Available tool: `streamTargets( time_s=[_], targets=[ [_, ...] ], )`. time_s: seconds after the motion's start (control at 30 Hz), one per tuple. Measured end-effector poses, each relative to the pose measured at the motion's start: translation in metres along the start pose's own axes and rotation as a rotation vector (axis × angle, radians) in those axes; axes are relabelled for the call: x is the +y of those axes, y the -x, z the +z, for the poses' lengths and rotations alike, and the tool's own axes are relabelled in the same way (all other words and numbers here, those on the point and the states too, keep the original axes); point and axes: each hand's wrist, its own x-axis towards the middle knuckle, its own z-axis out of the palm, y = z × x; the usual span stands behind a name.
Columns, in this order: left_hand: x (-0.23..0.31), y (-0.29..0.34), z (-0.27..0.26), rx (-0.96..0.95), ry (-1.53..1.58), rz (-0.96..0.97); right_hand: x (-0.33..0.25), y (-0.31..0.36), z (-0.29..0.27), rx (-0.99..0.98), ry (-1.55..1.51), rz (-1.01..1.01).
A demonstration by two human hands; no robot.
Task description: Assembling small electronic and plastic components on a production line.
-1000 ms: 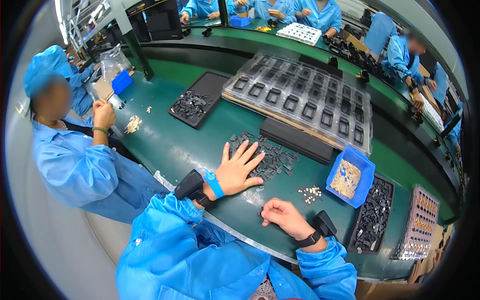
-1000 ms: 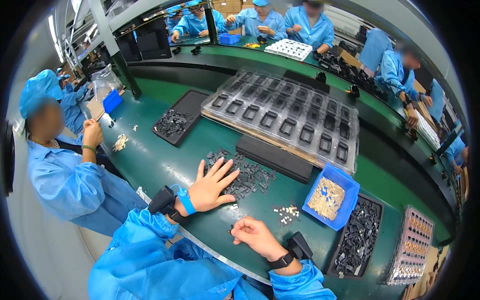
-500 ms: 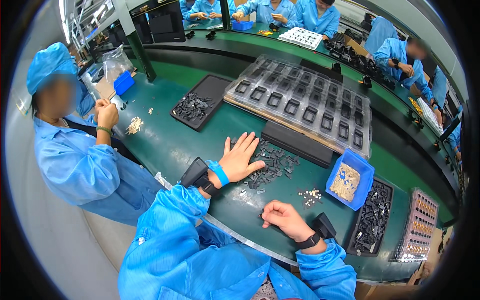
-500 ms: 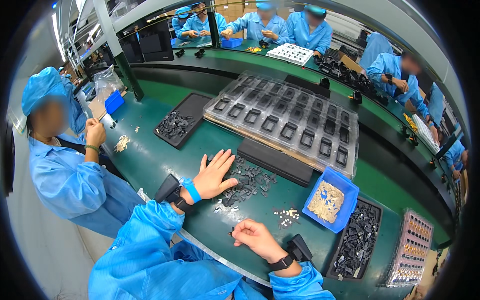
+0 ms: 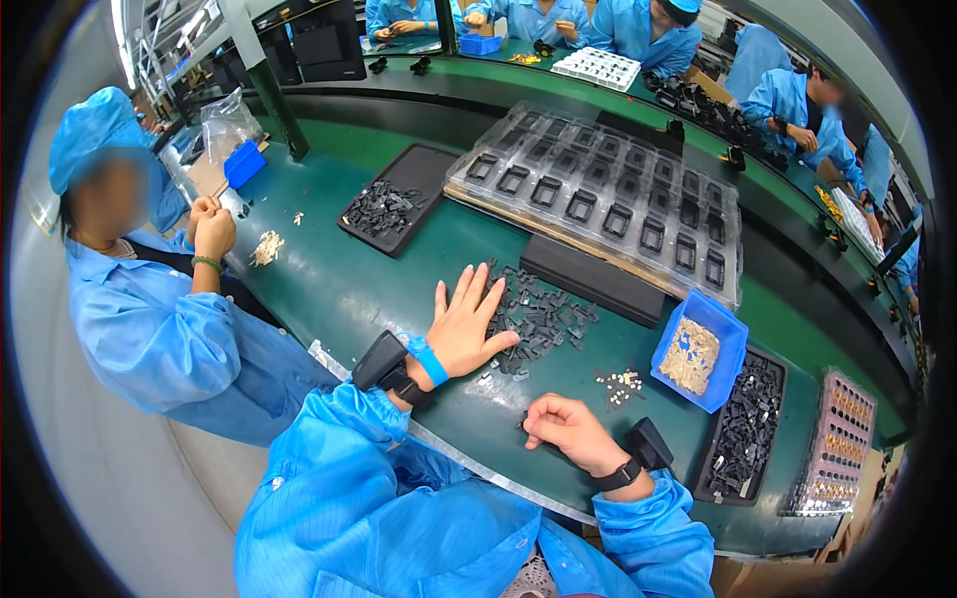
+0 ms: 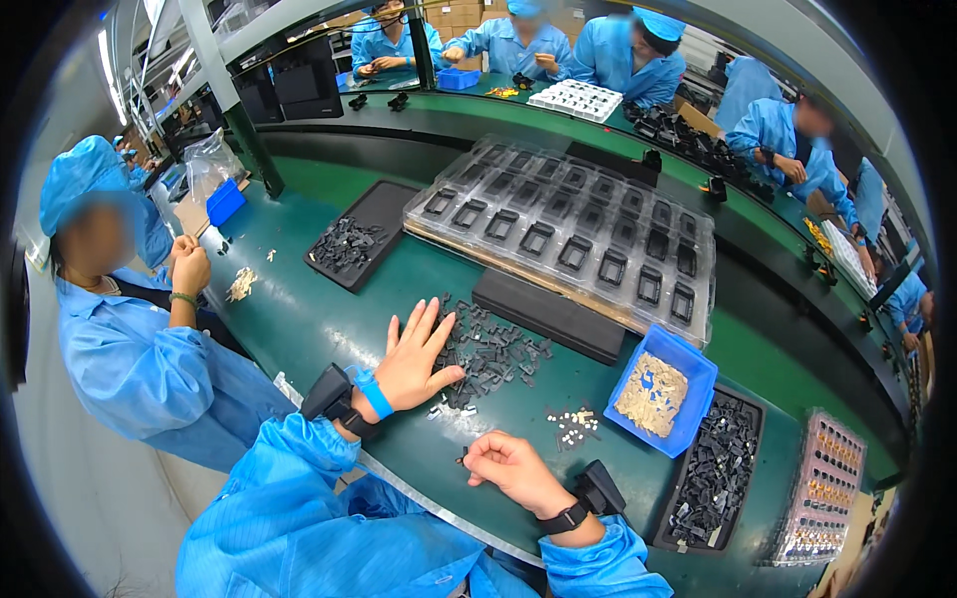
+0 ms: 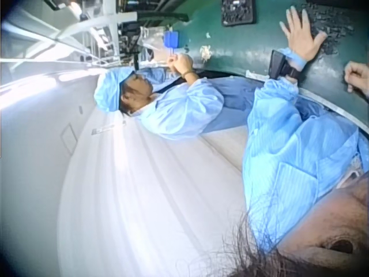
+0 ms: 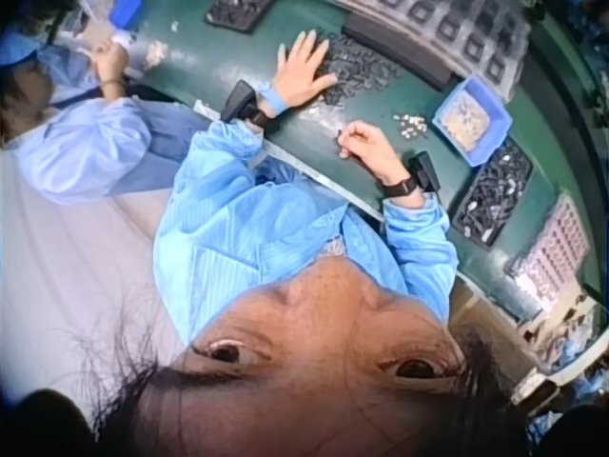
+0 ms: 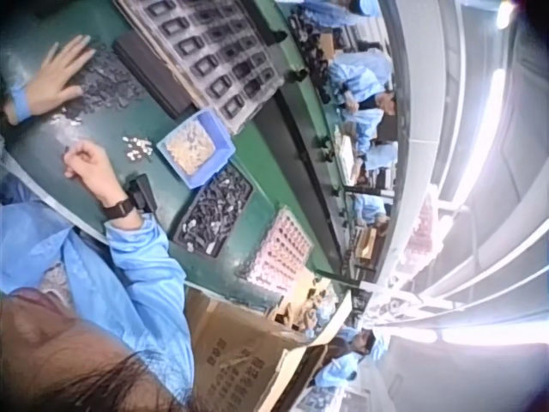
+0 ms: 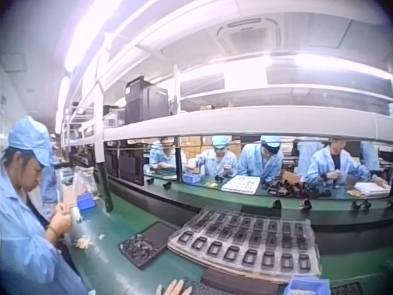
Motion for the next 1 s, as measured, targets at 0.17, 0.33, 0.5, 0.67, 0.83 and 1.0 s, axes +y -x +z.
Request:
streamTargets(
  time_s=[0.17, 0.33, 0.5, 0.67, 0.83, 1.0],
  targets=[
    [0.009, 0.021, -0.014, -0.064, -0.031, 0.084, 0.004, 0.001, -0.001, -0.011, -0.017, -0.011],
    [0.02, 0.018, 0.002, -0.015, -0.044, 0.069, 0.002, 0.003, 0.0, -0.002, -0.009, -0.015],
    [0.032, 0.008, 0.01, 0.07, -0.038, 0.027, 0.0, 0.002, -0.001, -0.025, 0.007, -0.039],
    [0.045, 0.006, 0.008, 0.041, -0.044, 0.128, 0.006, -0.004, -0.003, -0.061, 0.046, -0.026],
    [0.076, -0.027, 0.025, 0.049, 0.017, 0.469, 0.001, 0.002, 0.0, -0.008, 0.008, -0.02],
    [0.07, -0.032, 0.035, 0.038, -0.033, 0.416, 0.001, -0.001, 0.003, -0.003, 0.028, -0.026]
  ],
)
